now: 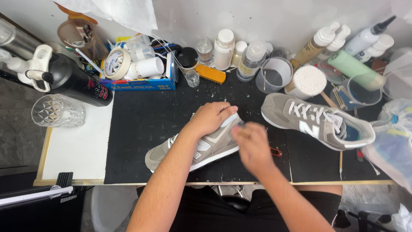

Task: The person scrubs the upper and side panels of a grey New Balance sneaker using a small blue abrasive block. They hold the shoe with one hand and rub the surface with the other, focusing on the heel and side areas. The person rotates the shoe to access different sections and continues the scrubbing process throughout the clip.

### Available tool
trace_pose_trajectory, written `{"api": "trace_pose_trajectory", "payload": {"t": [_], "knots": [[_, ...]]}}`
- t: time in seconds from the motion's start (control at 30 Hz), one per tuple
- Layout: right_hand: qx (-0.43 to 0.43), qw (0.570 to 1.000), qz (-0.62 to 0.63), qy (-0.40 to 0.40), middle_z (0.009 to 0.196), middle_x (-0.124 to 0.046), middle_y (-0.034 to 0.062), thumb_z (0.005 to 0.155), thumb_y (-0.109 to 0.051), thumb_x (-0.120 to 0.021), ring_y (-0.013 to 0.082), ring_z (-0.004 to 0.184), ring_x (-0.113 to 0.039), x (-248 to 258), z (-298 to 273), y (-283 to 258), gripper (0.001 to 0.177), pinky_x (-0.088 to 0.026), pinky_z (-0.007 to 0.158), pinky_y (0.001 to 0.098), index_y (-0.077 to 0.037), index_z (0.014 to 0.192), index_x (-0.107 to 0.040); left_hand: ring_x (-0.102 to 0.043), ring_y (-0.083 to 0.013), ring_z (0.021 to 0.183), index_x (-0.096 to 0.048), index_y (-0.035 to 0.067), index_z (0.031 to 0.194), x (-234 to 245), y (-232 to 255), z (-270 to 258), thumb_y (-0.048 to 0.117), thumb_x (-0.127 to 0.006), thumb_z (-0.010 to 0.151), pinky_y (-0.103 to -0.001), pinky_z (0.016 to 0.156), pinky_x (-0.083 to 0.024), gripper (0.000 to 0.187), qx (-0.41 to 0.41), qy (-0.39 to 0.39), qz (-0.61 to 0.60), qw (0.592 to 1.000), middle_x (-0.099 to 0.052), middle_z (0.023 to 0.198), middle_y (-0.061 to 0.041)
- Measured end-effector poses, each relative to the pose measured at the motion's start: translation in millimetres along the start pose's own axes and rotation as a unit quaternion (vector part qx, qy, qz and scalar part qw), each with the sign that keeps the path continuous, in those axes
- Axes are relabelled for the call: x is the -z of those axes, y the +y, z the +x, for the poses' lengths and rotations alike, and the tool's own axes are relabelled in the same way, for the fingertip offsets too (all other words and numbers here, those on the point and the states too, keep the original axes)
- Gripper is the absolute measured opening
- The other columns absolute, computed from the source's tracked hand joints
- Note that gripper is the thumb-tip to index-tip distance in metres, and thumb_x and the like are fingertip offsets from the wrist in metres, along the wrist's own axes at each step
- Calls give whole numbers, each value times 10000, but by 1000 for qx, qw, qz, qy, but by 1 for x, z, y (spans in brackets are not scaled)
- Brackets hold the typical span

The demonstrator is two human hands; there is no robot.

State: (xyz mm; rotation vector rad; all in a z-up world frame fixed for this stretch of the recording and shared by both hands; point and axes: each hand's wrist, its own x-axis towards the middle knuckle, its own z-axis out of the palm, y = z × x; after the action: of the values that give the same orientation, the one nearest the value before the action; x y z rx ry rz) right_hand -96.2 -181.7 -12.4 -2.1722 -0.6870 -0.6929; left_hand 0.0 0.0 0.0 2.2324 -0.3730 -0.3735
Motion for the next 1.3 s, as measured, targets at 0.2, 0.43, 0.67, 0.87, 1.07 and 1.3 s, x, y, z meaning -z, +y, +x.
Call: {"api": "trace_pose_trajectory", "payload": {"t": [0.2, 0.43, 0.67, 0.87, 1.07, 1.3], "knots": [[23, 1000, 5, -3, 1116, -698, 103, 858, 38, -682, 349, 1077, -605, -3, 5, -4, 257, -498, 961, 434, -20, 1102, -742, -705, -391, 861, -735, 143, 933, 4, 3, 2, 547, -524, 971, -474, 747, -538, 458, 19, -1, -17, 1000, -748, 877, -149], [22, 1000, 4, -15, 1150, -664, 122, 879, 33, -662, 381, 1101, -591, -5, 15, 5, 247, -490, 981, 465, -11, 1118, -705, -698, -403, 894, -741, 142, 954, 2, -3, 8, 541, -518, 979, -481, 766, -539, 457, 1, 7, -1, 1000, -747, 913, -162], [64, 997, 32, -41, 1150, -675, 75, 944, -8, -731, 313, 1126, -623, -9, -1, -15, 206, -515, 984, 402, -30, 1147, -702, -699, -400, 905, -728, 132, 969, 1, -5, 9, 548, -502, 975, -485, 770, -543, 474, 6, -8, -9, 1000, -750, 929, -159], [57, 998, -15, -1, 1141, -674, 119, 831, 73, -646, 342, 1126, -597, -7, 8, 1, 293, -487, 1011, 475, 10, 1108, -718, -697, -400, 912, -736, 134, 973, 3, -4, 8, 555, -503, 970, -480, 785, -540, 481, 21, -15, -8, 1000, -751, 943, -153], [-53, 998, -18, 17, 1161, -690, 91, 922, 42, -709, 328, 1121, -612, -1, 14, 12, 228, -506, 983, 429, -8, 1142, -736, -740, -362, 894, -732, 155, 993, 4, 0, 10, 561, -496, 958, -467, 790, -558, 471, 72, -34, -21, 997, -763, 919, -141], [26, 999, -26, 17, 1139, -697, 95, 876, 40, -692, 331, 1131, -614, -6, 6, 5, 220, -492, 1012, 469, -18, 1083, -737, -703, -402, 943, -741, 142, 1010, 2, -5, 12, 554, -503, 979, -482, 815, -543, 477, 33, -19, 4, 999, -755, 975, -159]]}}
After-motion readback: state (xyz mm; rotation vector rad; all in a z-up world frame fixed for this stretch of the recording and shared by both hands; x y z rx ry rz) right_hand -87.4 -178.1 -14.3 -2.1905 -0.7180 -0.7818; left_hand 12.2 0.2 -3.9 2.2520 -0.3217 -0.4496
